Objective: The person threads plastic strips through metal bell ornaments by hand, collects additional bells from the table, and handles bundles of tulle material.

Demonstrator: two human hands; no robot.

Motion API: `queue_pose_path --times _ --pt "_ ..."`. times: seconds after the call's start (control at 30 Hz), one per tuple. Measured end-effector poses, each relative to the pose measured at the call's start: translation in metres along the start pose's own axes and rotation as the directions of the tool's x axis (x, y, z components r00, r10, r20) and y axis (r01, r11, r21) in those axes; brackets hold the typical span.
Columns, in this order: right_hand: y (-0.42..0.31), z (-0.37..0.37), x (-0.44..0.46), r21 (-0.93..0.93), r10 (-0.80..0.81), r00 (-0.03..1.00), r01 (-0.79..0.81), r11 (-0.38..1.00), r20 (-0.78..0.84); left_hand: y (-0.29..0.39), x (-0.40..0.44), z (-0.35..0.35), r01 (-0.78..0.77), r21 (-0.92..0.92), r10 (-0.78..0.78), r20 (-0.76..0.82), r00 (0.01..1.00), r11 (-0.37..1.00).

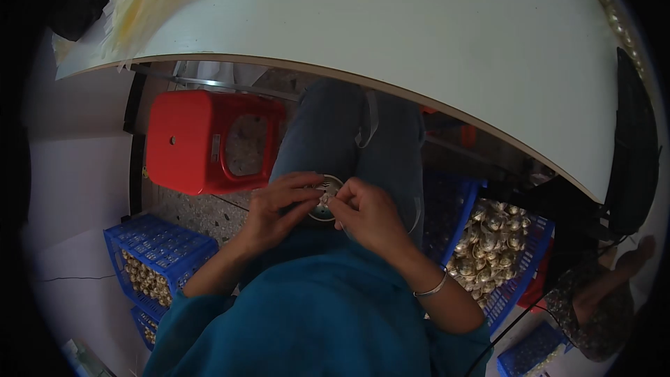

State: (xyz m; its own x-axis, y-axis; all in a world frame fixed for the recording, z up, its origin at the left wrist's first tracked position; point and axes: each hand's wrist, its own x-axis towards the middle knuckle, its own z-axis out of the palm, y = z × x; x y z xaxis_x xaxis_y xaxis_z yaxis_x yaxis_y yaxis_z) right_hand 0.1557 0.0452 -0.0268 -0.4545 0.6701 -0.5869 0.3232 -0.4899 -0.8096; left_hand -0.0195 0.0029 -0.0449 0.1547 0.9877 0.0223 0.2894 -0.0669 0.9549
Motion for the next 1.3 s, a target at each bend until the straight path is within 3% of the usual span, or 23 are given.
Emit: queue_pose_path --times 0.2,0.4,0.5,0.57,0.7,0.77,1.0,1.07,1.17,1.3 --pt "0.003 0.002 0.001 0.057 0.01 1.0 -0.009 0.998 -0.014 0.002 0.003 0.001 -0.044 0.098 0.044 0.005 0.999 0.994" --pt "0.009 0.004 -0.001 0.187 0.0 1.0 -0.001 0.982 0.0 0.0 0.002 0.005 -0.019 0.015 0.019 -0.02 1.0 1.0" --pt "0.01 0.006 -0.001 0.176 0.025 1.0 -0.026 0.984 0.004 0.003 0.001 0.013 -0.06 0.081 0.064 -0.045 0.997 0.995" --pt "0.015 0.005 0.0 0.26 -0.043 0.999 0.044 0.965 -0.01 0.008 0.002 0.023 -0.159 0.373 0.217 -0.118 0.969 0.914" --pt "0.018 0.0 -0.002 0.312 -0.043 0.999 0.045 0.949 -0.014 -0.001 0.003 0.033 -0.237 0.379 0.299 -0.115 0.947 0.895" --pt "0.015 -0.003 -0.004 0.321 -0.044 0.999 0.033 0.947 0.027 0.004 0.001 0.032 0.027 0.025 -0.023 -0.166 0.986 0.999" --pt "0.023 0.001 -0.005 0.323 -0.072 0.997 0.067 0.944 0.002 0.006 -0.003 0.015 -0.022 0.049 0.026 -0.069 0.997 0.999" --pt "0.022 0.001 -0.005 0.302 -0.046 0.999 0.048 0.952 -0.014 0.006 -0.001 0.01 -0.102 0.169 0.102 0.011 0.995 0.98" --pt "0.023 0.002 -0.005 0.288 -0.018 1.0 0.019 0.957 -0.008 0.009 0.002 0.006 -0.182 0.207 0.169 0.076 0.983 0.961" --pt "0.025 0.008 -0.005 0.334 -0.014 1.0 0.019 0.942 -0.018 0.012 -0.001 0.008 -0.053 0.128 0.048 0.048 0.998 0.99"
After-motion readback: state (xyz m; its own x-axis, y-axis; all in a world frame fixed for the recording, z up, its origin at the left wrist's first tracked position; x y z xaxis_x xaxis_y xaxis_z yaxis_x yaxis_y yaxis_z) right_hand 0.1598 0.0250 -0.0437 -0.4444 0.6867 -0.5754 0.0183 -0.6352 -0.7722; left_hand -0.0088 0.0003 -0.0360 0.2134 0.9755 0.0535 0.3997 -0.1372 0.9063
